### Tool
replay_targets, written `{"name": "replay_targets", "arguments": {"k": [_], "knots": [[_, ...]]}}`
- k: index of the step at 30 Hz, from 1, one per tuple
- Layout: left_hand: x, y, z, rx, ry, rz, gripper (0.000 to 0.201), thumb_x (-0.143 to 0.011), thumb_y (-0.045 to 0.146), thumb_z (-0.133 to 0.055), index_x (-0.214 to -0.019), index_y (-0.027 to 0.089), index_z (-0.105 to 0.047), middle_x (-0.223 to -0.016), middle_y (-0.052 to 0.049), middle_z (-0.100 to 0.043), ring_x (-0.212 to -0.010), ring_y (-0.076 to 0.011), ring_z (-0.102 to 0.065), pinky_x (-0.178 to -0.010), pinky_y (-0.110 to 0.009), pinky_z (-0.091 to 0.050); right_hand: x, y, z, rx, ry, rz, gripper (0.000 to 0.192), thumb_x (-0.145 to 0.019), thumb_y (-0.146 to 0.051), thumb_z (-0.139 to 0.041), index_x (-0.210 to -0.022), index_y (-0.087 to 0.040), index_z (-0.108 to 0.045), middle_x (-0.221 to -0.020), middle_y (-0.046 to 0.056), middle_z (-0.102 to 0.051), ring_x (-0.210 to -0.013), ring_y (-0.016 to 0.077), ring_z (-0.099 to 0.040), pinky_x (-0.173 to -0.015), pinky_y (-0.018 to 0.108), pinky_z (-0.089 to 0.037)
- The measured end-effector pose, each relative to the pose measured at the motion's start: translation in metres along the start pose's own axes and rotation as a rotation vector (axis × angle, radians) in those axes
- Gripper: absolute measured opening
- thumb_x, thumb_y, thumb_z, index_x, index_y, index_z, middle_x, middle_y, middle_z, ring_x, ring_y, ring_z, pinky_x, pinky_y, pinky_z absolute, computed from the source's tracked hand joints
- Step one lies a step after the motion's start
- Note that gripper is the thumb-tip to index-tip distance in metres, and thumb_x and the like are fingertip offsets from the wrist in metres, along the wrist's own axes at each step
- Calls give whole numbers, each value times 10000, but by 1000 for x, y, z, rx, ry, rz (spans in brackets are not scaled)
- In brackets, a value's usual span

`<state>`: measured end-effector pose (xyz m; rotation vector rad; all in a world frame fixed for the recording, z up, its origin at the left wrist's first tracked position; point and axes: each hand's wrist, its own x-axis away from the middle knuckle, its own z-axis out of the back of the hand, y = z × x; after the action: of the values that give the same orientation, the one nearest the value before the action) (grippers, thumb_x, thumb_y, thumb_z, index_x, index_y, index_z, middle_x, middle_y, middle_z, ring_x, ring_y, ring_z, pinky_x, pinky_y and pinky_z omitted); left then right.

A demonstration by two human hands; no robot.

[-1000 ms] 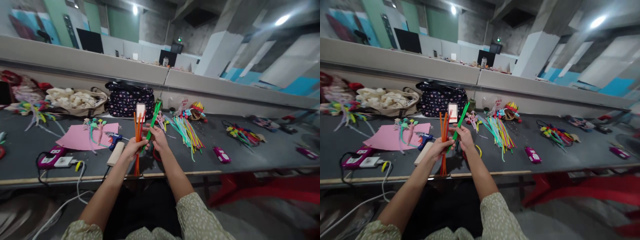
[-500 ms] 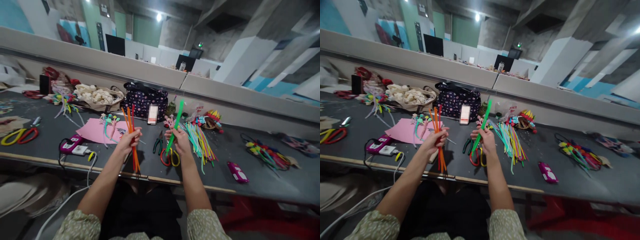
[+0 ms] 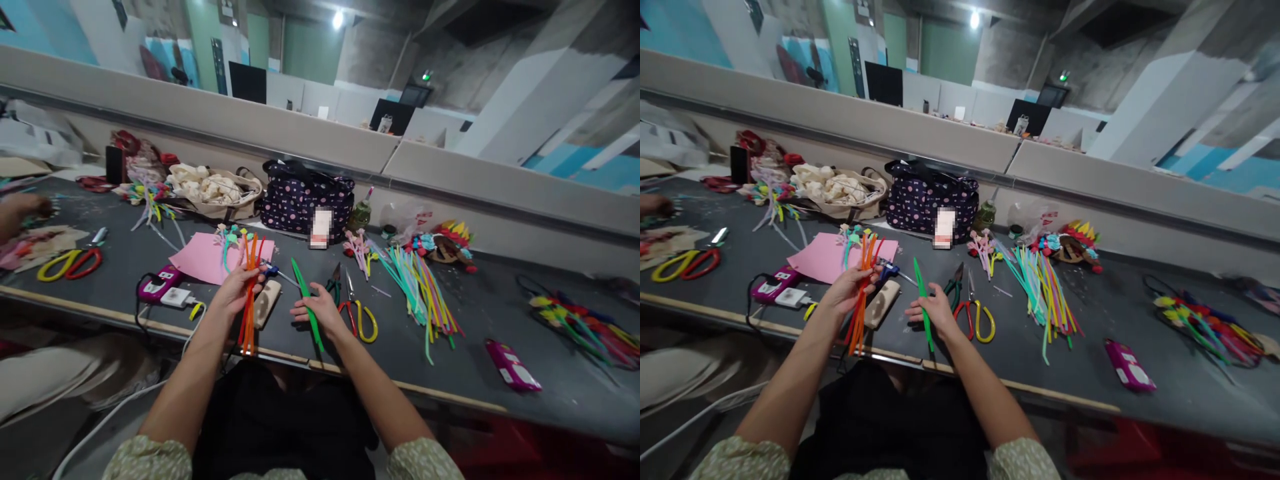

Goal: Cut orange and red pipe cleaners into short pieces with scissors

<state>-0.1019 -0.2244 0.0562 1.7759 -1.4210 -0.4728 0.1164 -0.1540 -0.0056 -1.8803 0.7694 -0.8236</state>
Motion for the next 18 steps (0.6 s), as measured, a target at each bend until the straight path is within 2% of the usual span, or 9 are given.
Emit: {"name": "replay_targets", "arguments": {"k": [5,9,12,15,16,18], "knots": [[5,8,9,-11,20,-40,145,-699,58,-676,-834,75,-625,-709,-26,-574,-495,-42,-464,-337,-107,-303,4,-3,-4,21,11,68,733,-699,-302,-746,-1281,-267,-301,-850,-11,-665,-678,237,-747,-565,354,-615],[12,9,18,-154,52,-116,303,-678,186,-768,-936,136,-618,-609,61,-479,-404,-14,-298,-332,-116,-200,10,-10,-4,58,64,158,595,-744,-344,-693,-1262,-270,-408,-935,8,-640,-669,196,-734,-537,326,-618],[11,6,29,-523,169,-209,297,-707,319,-744,-923,167,-608,-535,93,-398,-392,-41,-268,-375,-166,-210,10,-7,-2,152,127,174,417,-753,-375,-666,-1115,-208,-543,-1000,46,-624,-652,162,-715,-493,281,-605],[3,3,33,-1116,300,-336,213,-734,359,-681,-743,176,-572,-612,21,-524,-530,-116,-465,-503,-229,-336,8,3,-1,222,168,152,416,-740,-400,-672,-1073,-169,-578,-1064,93,-627,-639,155,-701,-458,268,-593],[-1,1,32,-1301,314,-344,206,-748,361,-660,-723,181,-563,-662,-8,-570,-610,-152,-525,-559,-249,-366,8,8,-2,240,172,147,437,-742,-408,-672,-1092,-163,-579,-1080,108,-630,-637,160,-701,-449,271,-590],[-9,-2,26,-1566,307,-270,196,-799,378,-611,-768,188,-571,-737,-52,-621,-722,-212,-590,-621,-281,-381,8,17,-4,292,184,162,458,-764,-423,-659,-1127,-154,-585,-1113,133,-635,-644,167,-703,-440,267,-585]]}}
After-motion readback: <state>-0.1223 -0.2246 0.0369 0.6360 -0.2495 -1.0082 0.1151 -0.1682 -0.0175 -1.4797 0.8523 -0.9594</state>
